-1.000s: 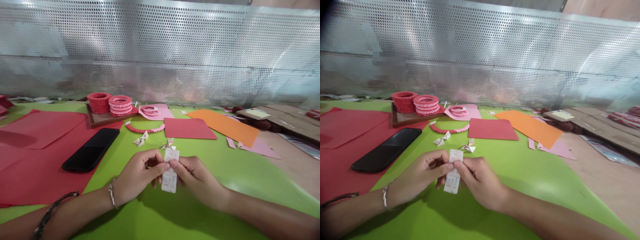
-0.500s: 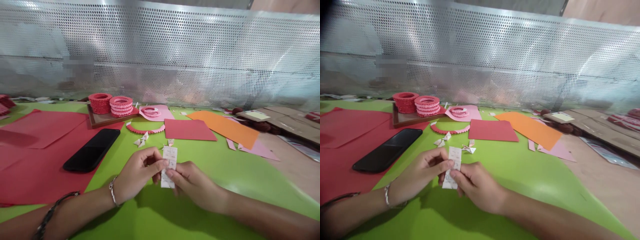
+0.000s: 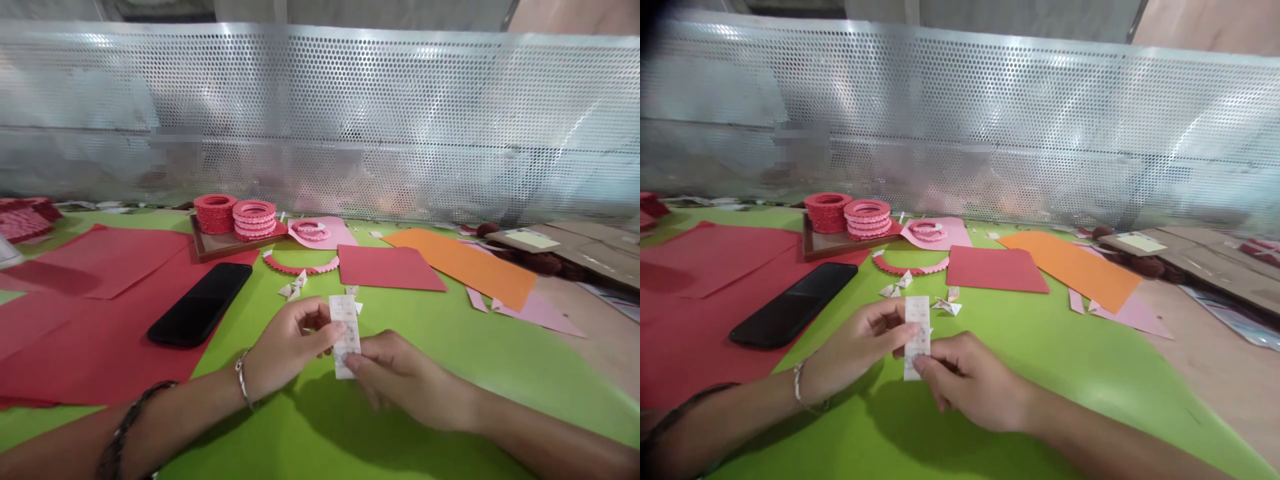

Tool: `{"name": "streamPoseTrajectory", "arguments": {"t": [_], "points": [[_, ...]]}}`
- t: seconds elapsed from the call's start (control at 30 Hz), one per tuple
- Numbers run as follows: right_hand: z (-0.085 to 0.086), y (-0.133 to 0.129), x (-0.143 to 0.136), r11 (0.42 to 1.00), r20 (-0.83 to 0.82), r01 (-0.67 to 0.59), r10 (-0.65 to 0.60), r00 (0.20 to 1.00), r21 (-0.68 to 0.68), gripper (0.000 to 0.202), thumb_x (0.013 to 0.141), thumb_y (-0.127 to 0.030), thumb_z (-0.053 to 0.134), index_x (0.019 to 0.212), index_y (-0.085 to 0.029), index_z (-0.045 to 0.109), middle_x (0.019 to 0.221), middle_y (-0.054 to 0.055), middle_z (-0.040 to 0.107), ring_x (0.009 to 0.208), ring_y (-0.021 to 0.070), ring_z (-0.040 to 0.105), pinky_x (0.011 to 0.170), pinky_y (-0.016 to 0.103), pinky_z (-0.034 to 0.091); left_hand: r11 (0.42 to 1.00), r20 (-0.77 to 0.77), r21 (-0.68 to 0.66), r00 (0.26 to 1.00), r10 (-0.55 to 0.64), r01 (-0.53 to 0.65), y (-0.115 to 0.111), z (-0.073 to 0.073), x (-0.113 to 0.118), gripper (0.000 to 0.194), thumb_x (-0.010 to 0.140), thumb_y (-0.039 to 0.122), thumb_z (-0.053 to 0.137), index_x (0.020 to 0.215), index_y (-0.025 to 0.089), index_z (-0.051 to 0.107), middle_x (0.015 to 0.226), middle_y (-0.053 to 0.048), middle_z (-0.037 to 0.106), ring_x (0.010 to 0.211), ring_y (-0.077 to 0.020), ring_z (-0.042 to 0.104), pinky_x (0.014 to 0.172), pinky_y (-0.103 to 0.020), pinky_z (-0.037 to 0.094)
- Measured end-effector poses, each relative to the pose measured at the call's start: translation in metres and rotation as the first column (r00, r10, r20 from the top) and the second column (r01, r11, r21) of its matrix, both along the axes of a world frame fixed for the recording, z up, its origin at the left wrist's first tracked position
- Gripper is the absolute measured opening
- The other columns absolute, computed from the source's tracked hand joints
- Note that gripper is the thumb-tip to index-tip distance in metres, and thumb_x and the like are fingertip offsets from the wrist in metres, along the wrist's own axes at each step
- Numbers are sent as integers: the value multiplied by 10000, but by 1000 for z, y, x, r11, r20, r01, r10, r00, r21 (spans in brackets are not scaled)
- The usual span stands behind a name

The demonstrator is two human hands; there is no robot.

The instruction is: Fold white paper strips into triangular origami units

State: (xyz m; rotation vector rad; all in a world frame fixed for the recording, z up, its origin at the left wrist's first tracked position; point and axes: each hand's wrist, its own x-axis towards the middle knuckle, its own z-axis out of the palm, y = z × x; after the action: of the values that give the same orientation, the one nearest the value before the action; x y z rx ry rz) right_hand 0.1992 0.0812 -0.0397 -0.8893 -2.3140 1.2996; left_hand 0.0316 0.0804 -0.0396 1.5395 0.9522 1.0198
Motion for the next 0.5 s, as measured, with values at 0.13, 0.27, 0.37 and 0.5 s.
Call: {"name": "streamPoseTrajectory", "arguments": {"t": [0.13, 0.27, 0.37, 0.5], "points": [[2, 1, 3, 991, 65, -109, 114, 991, -72, 347, 860, -269, 342, 540, -149, 403, 463, -39, 408, 384, 39, 326, 378, 150, 272, 998, 2, -9, 998, -69, 69, 0, 0, -1, 117, 732, 233, 544, 695, 132, 499, 594, 46, 447, 539, -61, 405, 482, -163, 324], [7, 4, 6, 980, -67, -34, 48, 997, 194, 289, 874, -264, 318, 646, -150, 455, 541, -20, 447, 455, 64, 390, 421, 167, 333, 996, 52, -19, 995, -83, 84, 2, 2, -2, 137, 738, 246, 540, 676, 136, 486, 557, 63, 417, 482, -43, 362, 437, -154, 284], [9, 9, 10, 837, -149, 103, -26, 989, 538, 154, 868, -169, 319, 892, -159, 471, 717, 30, 537, 592, 100, 481, 524, 206, 407, 993, 89, -73, 992, -89, 96, 3, 2, -2, 147, 734, 258, 536, 675, 134, 486, 556, 56, 454, 454, -39, 382, 416, -152, 296], [9, 13, 12, 650, -11, -67, 115, 993, 757, 227, 855, -94, 359, 1025, -194, 471, 926, 67, 572, 814, 127, 536, 686, 237, 438, 983, 155, -133, 982, -104, 125, 5, 0, -1, 156, 720, 269, 546, 665, 137, 483, 555, 57, 472, 443, -36, 417, 427, -153, 348]]}}
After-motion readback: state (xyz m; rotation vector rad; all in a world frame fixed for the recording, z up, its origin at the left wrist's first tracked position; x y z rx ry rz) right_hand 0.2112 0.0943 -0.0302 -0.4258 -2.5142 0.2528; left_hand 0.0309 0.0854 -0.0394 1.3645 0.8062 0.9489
